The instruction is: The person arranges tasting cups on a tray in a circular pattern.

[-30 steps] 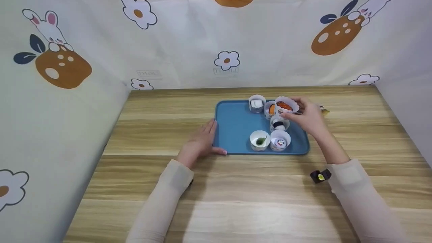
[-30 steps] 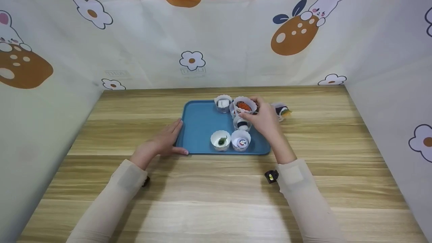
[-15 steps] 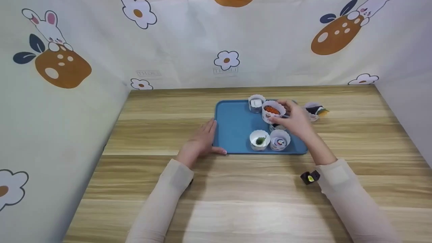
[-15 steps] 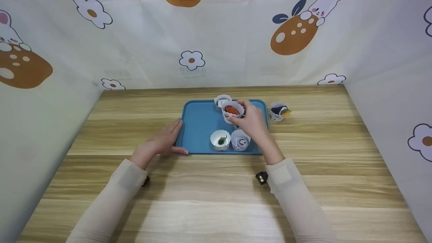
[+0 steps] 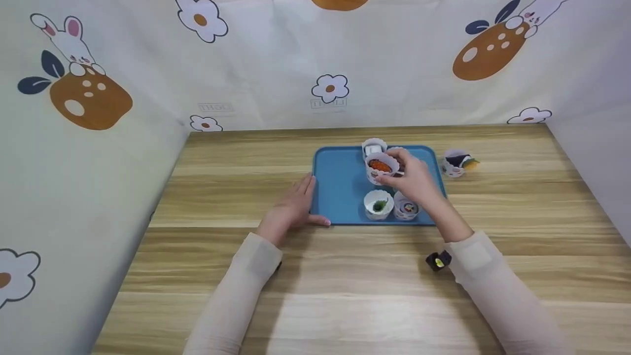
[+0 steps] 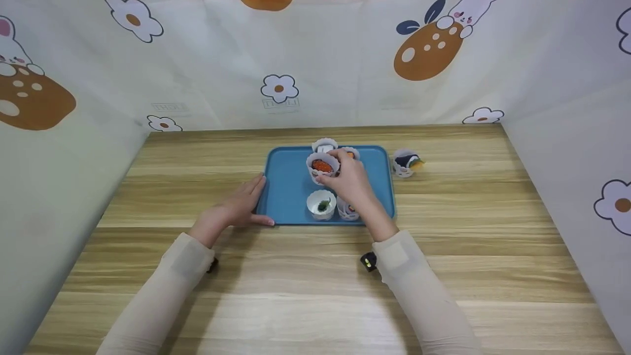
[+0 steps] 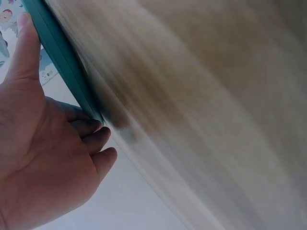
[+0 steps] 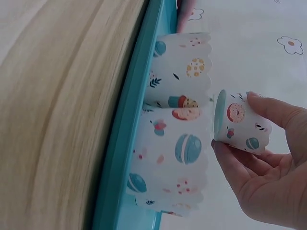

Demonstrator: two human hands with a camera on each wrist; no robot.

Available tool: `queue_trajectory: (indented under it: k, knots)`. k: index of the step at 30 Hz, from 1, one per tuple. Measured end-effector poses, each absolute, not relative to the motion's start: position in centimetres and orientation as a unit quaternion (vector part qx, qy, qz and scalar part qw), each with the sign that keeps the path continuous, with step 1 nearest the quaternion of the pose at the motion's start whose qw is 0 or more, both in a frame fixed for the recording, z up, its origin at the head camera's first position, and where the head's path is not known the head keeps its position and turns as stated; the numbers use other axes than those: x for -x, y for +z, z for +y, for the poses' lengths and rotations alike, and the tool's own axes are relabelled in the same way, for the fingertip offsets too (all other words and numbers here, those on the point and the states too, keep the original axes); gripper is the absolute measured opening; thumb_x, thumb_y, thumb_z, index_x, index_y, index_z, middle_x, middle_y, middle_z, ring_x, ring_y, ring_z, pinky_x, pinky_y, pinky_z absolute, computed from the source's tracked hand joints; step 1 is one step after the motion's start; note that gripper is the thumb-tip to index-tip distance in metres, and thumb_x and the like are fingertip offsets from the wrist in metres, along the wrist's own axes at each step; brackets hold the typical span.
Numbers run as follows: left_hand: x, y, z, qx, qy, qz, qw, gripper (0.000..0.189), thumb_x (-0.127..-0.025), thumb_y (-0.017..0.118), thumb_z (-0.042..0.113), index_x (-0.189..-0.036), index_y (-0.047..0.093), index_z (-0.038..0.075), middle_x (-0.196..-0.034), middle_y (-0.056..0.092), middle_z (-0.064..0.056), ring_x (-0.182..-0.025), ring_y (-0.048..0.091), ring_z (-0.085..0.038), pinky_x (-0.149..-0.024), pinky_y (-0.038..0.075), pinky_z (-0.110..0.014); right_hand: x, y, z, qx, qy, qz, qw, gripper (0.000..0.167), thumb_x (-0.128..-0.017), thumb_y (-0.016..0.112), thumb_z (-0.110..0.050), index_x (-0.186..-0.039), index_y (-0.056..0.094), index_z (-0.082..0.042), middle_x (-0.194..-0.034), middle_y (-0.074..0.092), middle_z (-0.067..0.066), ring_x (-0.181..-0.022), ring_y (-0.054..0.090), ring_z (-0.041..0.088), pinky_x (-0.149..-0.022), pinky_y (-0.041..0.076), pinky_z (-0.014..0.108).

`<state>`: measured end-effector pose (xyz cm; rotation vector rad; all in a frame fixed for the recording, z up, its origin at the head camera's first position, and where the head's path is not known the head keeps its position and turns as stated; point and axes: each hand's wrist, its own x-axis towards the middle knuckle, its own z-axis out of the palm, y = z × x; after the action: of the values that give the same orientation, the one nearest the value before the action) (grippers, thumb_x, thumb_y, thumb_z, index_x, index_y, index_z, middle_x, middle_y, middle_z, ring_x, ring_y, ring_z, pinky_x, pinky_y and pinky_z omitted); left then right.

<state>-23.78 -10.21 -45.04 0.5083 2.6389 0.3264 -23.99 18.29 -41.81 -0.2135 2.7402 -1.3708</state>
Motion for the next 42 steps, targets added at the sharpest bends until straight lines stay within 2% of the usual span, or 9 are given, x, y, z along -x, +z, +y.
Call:
queue_trajectory:
  k: [6,16,25,34,42]
  knots:
    - [23.8,-45.1,-10.2,-0.178,0.119,0.953,0.215,0.123,-0.08,0.071,0.064,-0.16,-0.001,0.003,-0.169,-0.004,-0.014,-0.157,0.003,-0.029,-0.129,0.01,-0.042,24.1,-42.0,17.4,0.078,-0.445,0.892,0.03,0.059,-0.089,0.076,-0.021,-0.139,0.05,-0.004,-0.139,0.058,0.019,-0.123,0.061,0.035,-0.101,0.053,0.049]
    - [23.9,-45.4,-10.2,-0.165,0.127,0.952,0.224,0.123,-0.08,0.069,0.065,-0.16,-0.002,0.006,-0.17,-0.004,-0.011,-0.158,0.002,-0.028,-0.128,0.01,-0.043,24.0,-42.4,16.0,0.079,-0.419,0.904,0.03,0.06,-0.089,0.076,-0.026,-0.14,0.051,-0.006,-0.14,0.058,0.018,-0.104,0.065,0.03,-0.086,0.055,0.044]
    - [24.0,-45.5,-10.3,-0.172,0.117,0.954,0.214,0.124,-0.08,0.067,0.068,-0.16,-0.003,0.006,-0.17,-0.004,-0.012,-0.157,0.003,-0.029,-0.128,0.01,-0.044,24.1,-42.8,15.0,0.085,-0.419,0.903,0.034,0.058,-0.088,0.077,-0.024,-0.137,0.052,-0.004,-0.137,0.059,0.018,-0.106,0.062,0.028,-0.086,0.053,0.042]
    - [24.0,-45.5,-10.3,-0.176,0.115,0.955,0.21,0.124,-0.079,0.068,0.069,-0.16,-0.001,0.005,-0.17,-0.003,-0.013,-0.157,0.004,-0.03,-0.128,0.011,-0.043,24.3,-43.2,14.1,0.086,-0.406,0.909,0.04,0.06,-0.087,0.078,-0.023,-0.138,0.051,-0.003,-0.138,0.059,0.019,-0.112,0.063,0.031,-0.092,0.054,0.047]
    - [24.1,-45.4,-10.2,-0.185,0.122,0.951,0.216,0.123,-0.08,0.069,0.066,-0.16,-0.001,0.003,-0.169,-0.003,-0.014,-0.157,0.002,-0.03,-0.129,0.009,-0.044,24.5,-43.7,13.7,0.077,-0.378,0.921,0.05,0.058,-0.088,0.076,-0.024,-0.137,0.051,-0.004,-0.137,0.059,0.018,-0.119,0.057,0.033,-0.099,0.05,0.049]
